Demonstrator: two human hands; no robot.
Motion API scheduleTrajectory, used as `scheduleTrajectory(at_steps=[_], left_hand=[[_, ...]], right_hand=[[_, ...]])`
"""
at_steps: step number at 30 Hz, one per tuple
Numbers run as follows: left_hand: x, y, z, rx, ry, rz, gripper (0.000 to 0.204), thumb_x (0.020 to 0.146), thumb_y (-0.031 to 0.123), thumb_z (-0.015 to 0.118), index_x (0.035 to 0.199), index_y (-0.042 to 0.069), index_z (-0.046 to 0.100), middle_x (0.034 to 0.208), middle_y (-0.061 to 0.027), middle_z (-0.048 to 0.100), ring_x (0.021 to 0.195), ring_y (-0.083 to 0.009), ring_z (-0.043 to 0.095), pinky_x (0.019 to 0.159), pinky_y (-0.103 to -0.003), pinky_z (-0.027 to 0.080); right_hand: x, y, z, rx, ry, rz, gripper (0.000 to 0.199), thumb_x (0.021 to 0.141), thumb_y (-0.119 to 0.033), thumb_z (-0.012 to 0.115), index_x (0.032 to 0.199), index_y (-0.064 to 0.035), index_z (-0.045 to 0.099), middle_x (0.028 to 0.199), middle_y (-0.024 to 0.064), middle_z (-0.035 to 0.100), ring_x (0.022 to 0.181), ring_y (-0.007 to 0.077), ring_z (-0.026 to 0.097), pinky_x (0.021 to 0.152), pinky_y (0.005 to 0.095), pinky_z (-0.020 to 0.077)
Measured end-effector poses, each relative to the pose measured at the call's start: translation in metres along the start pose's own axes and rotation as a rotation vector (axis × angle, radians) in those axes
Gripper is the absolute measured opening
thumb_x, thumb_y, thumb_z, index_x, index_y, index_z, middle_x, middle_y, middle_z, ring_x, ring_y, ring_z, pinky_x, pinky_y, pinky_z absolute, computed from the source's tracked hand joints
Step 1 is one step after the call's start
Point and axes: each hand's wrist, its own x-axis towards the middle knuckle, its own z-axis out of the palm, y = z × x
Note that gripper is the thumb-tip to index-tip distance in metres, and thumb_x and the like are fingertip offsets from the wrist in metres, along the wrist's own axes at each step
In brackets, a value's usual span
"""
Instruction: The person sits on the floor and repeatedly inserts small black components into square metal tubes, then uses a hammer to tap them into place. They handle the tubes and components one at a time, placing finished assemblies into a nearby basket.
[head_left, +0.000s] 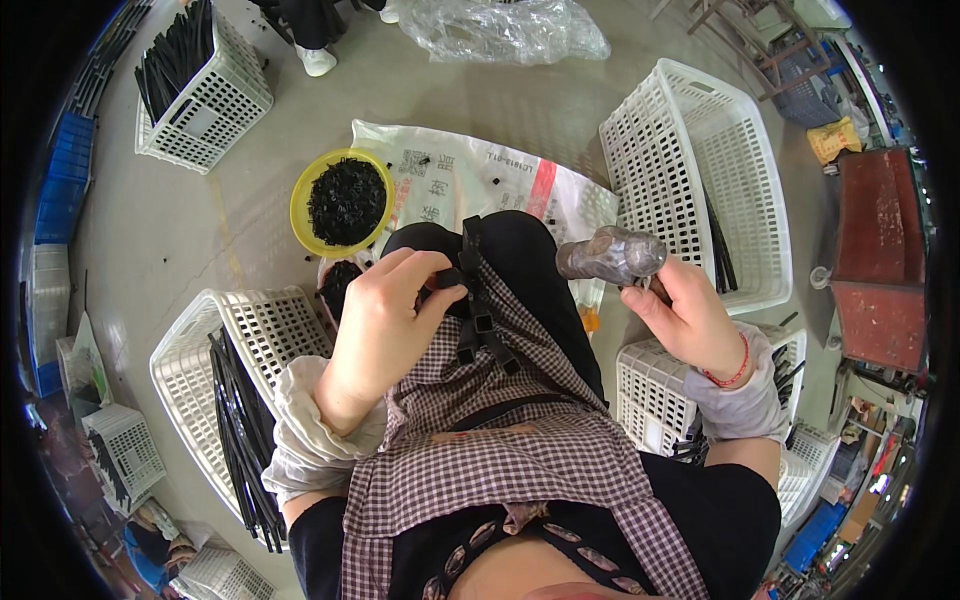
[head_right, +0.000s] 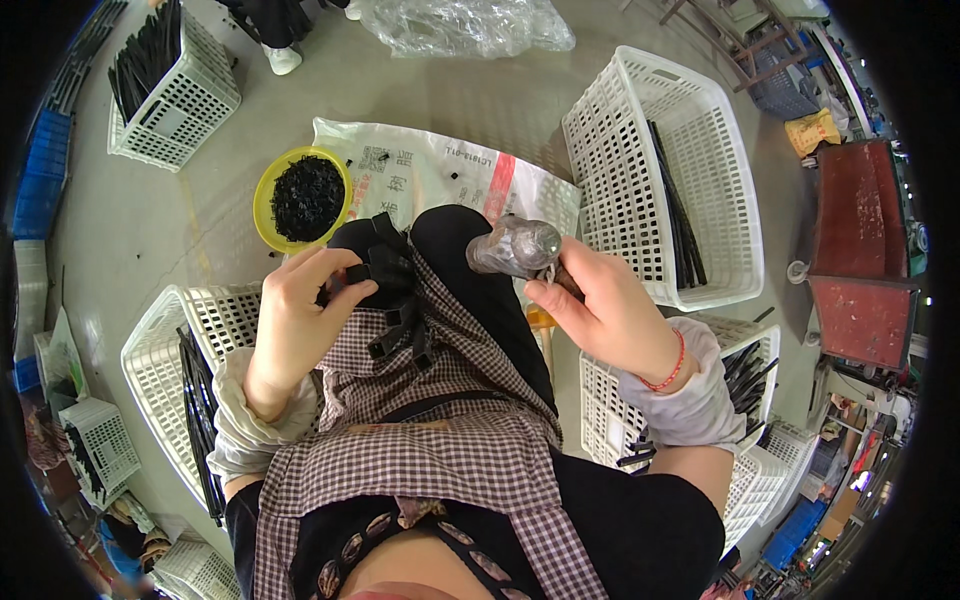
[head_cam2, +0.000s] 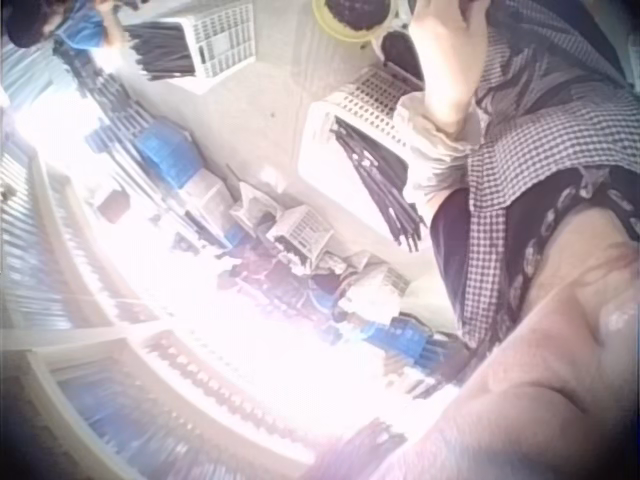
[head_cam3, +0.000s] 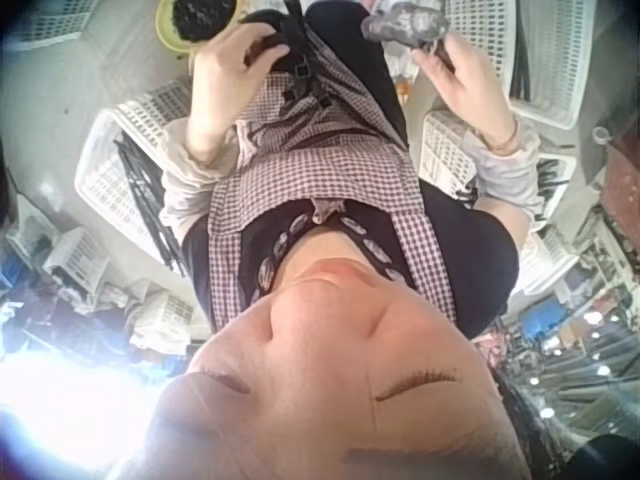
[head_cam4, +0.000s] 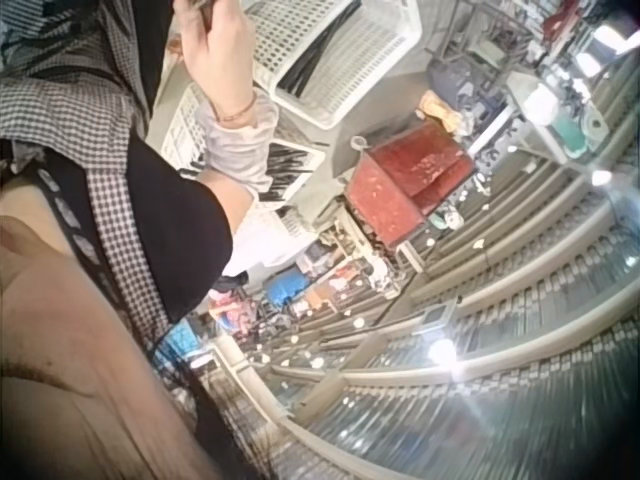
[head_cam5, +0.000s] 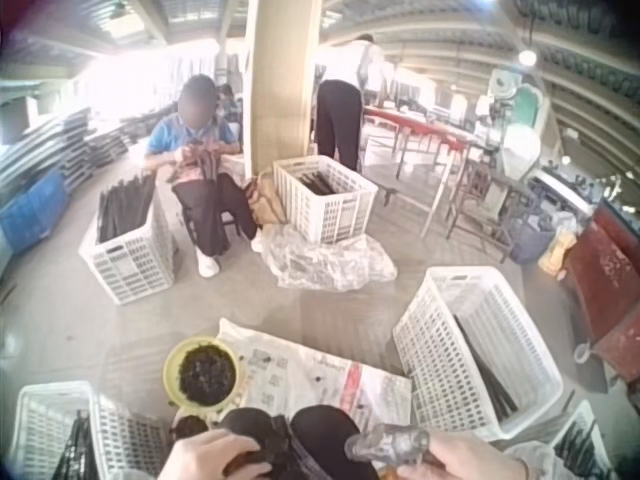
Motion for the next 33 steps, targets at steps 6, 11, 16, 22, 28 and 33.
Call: scheduleTrajectory(at_steps=[6,11,16,22,28,33], left_hand=[[0.001,0.001,0.003,-0.036,0.039,-0.025,0.026,0.073,0.006,0.077,0.095,0.000,0.065,0.075,-0.0105,0.059,0.061,-0.0230,0.059,0.055,-0.031,0.048],[-0.003,-0.004,0.006,-0.065,0.052,-0.024,0.025,0.072,0.007,0.077,0.093,-0.001,0.066,0.075,-0.0096,0.059,0.060,-0.0217,0.058,0.054,-0.030,0.047],[-0.006,-0.006,0.012,-0.069,0.121,0.002,0.024,0.072,0.008,0.077,0.092,-0.001,0.067,0.075,-0.0099,0.059,0.061,-0.0243,0.059,0.055,-0.031,0.048],[-0.008,-0.008,0.011,-0.077,0.076,-0.060,0.037,0.071,0.009,0.078,0.103,0.000,0.065,0.076,-0.0105,0.059,0.065,-0.0268,0.059,0.058,-0.034,0.048],[-0.014,-0.018,0.016,-0.202,0.085,-0.081,0.043,0.070,0.009,0.079,0.109,-0.001,0.065,0.075,-0.0098,0.057,0.063,-0.0242,0.057,0.058,-0.034,0.047],[-0.018,-0.035,0.041,-0.329,0.152,-0.057,0.032,0.070,0.004,0.079,0.101,0.001,0.070,0.070,-0.0042,0.053,0.057,-0.0130,0.049,0.053,-0.027,0.041]], right_hand=[[0.002,-0.004,0.001,0.051,-0.009,0.015,0.029,0.090,-0.022,0.066,0.086,0.0014,0.050,0.060,0.0105,0.051,0.050,0.0245,0.050,0.050,0.0335,0.0395],[0.006,-0.014,0.000,0.011,-0.021,0.002,0.029,0.090,-0.023,0.067,0.092,0.0018,0.053,0.061,0.0095,0.054,0.050,0.0235,0.051,0.051,0.0323,0.0404],[0.016,-0.027,0.001,0.003,-0.044,-0.066,0.029,0.089,-0.024,0.068,0.096,0.0008,0.055,0.060,0.0090,0.053,0.051,0.0234,0.052,0.051,0.0324,0.0408],[0.030,-0.045,0.011,-0.011,-0.061,-0.145,0.029,0.089,-0.023,0.068,0.101,0.0001,0.056,0.063,0.0106,0.051,0.053,0.0268,0.052,0.052,0.0354,0.0422],[0.047,-0.064,0.018,-0.091,-0.145,-0.195,0.030,0.089,-0.023,0.067,0.102,0.0007,0.055,0.068,0.0128,0.054,0.057,0.0302,0.055,0.053,0.0368,0.0424],[0.048,-0.075,0.013,-0.088,-0.137,-0.210,0.031,0.089,-0.023,0.067,0.104,0.0012,0.056,0.065,0.0125,0.052,0.053,0.0296,0.052,0.050,0.0360,0.0416]])
